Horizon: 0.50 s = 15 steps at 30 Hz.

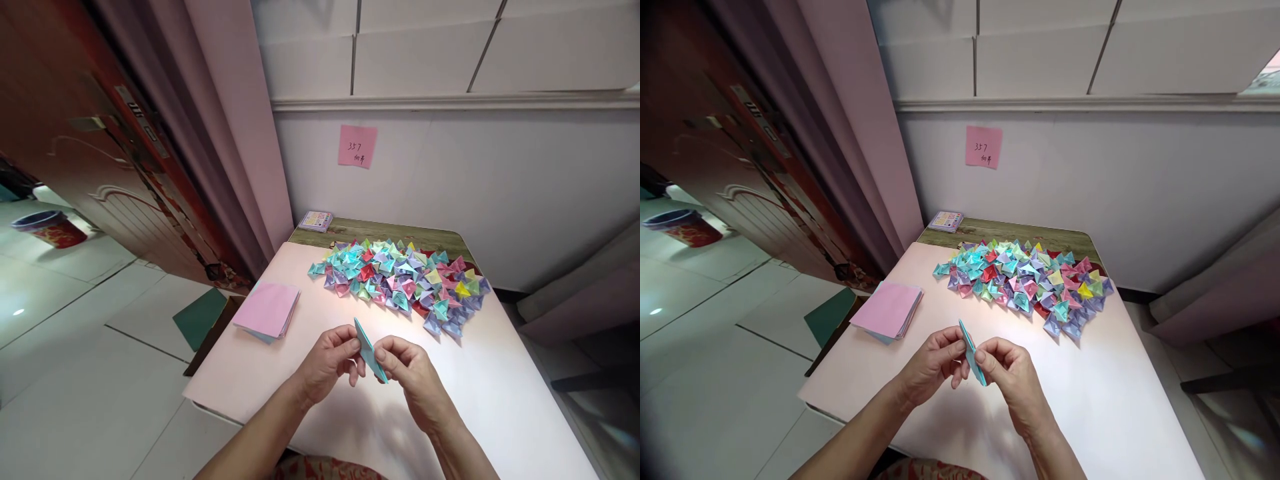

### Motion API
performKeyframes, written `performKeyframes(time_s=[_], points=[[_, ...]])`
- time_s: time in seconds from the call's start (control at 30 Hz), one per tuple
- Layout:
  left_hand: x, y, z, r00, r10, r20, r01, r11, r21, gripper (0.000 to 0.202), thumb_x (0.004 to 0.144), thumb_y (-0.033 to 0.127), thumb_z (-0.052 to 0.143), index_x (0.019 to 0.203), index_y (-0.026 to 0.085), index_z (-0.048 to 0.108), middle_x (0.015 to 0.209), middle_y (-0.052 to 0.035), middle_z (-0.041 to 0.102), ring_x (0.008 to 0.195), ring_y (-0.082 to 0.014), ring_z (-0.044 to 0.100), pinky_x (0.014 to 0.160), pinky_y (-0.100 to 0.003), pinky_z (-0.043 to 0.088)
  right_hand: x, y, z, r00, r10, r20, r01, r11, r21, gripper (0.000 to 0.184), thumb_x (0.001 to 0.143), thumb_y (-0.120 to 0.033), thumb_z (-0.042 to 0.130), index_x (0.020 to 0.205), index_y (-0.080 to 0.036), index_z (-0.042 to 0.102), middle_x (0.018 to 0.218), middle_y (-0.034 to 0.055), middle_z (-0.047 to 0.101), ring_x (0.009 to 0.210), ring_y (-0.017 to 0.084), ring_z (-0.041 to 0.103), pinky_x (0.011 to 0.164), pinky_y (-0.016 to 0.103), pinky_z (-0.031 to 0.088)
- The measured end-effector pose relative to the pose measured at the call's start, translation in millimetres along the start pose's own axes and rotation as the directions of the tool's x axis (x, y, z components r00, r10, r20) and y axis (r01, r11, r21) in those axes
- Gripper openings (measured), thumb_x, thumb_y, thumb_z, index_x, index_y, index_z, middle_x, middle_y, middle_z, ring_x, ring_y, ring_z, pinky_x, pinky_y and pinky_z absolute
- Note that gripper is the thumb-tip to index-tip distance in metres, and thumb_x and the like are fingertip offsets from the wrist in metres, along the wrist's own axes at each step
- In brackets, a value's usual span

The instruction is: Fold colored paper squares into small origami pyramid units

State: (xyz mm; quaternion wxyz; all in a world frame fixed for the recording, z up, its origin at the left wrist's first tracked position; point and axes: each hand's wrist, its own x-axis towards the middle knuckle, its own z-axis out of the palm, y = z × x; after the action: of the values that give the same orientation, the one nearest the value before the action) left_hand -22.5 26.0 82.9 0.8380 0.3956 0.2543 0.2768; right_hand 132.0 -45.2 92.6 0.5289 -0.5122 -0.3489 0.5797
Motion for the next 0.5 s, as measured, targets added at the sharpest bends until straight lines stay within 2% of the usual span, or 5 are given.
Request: performKeyframes(time_s=[0.1,0.5], points=[[0.4,-0.2,-0.3,1.000,-0.014,0.007,0.015,1.000,-0.026,0.025,0.081,0.037,0.070,0.082,0.013,0.063,0.058,-0.0027,0.063,0.045,-0.0087,0.055,0.044,-0.018,0.042,-0.8,0.1,0.1,0.999,0.020,0.045,-0.022,0.999,0.031,0.034,0.078,-0.048,0.073,0.074,-0.016,0.066,0.063,0.0011,0.060,0.059,0.012,0.045,0.058,0.025,0.036],[-0.3,0.0,4.2,1.000,0.022,-0.005,-0.022,1.000,-0.005,0.026,0.082,0.036,0.070,0.091,0.011,0.066,0.060,-0.0035,0.066,0.046,-0.0096,0.056,0.048,-0.020,0.042,-2.8,-1.5,0.2,0.992,0.091,0.085,-0.105,0.980,0.171,0.033,0.075,-0.048,0.075,0.075,-0.017,0.065,0.068,0.0026,0.064,0.061,0.014,0.052,0.058,0.025,0.037]])
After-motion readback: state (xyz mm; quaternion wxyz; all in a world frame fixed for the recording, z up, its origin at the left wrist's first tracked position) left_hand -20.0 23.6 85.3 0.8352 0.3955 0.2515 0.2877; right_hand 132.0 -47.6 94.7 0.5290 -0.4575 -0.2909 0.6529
